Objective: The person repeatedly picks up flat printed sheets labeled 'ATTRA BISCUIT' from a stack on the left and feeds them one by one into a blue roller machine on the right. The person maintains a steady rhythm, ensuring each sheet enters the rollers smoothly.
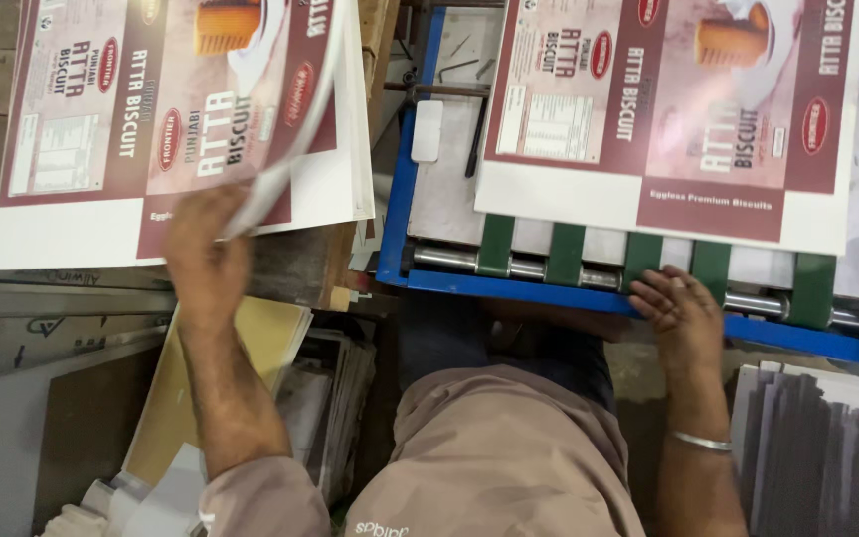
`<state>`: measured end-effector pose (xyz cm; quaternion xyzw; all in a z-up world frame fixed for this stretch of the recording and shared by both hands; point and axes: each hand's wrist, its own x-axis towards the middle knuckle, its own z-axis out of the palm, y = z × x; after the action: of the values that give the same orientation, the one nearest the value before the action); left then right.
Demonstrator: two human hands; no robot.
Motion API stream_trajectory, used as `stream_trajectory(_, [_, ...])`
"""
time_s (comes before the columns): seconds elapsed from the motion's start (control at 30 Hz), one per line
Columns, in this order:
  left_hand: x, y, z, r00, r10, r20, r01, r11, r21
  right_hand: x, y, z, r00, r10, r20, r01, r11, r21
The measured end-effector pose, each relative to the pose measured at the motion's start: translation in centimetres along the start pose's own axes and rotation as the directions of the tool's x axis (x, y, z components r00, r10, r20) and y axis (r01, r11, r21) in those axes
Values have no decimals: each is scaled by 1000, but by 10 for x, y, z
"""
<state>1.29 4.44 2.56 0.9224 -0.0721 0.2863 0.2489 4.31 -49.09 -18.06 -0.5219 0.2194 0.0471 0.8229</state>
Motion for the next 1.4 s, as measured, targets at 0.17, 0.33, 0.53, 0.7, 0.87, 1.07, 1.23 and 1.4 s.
stream_trajectory(0.17, [2,34,36,983,107,-149,-94,992,88,-30,-9,50,970,-9,243,-4,999,51])
stream_trajectory(0.33, [-6,152,112,917,244,315,-304,940,157,-59,-3,117,724,-62,687,-30,992,122])
stream_trajectory(0.53, [-15,183,98,813,263,519,-300,954,-13,-54,-6,129,952,29,304,-138,930,342])
stream_trajectory(0.7, [-17,127,50,899,100,427,-252,915,316,-14,-33,50,967,-227,-116,242,962,129])
stream_trajectory(0.87, [2,70,35,956,8,294,-148,878,456,20,-44,-42,852,-397,-340,424,906,4])
stream_trajectory(1.07, [4,48,34,969,84,234,-192,850,490,2,-37,-126,771,-485,-413,473,870,-141])
stream_trajectory(1.23, [-3,44,38,976,160,147,-213,841,498,-51,-16,-162,783,-479,-396,478,872,-107])
stream_trajectory(1.4, [-5,36,38,972,223,75,-229,827,513,-82,-13,-157,770,-570,-287,530,822,-211])
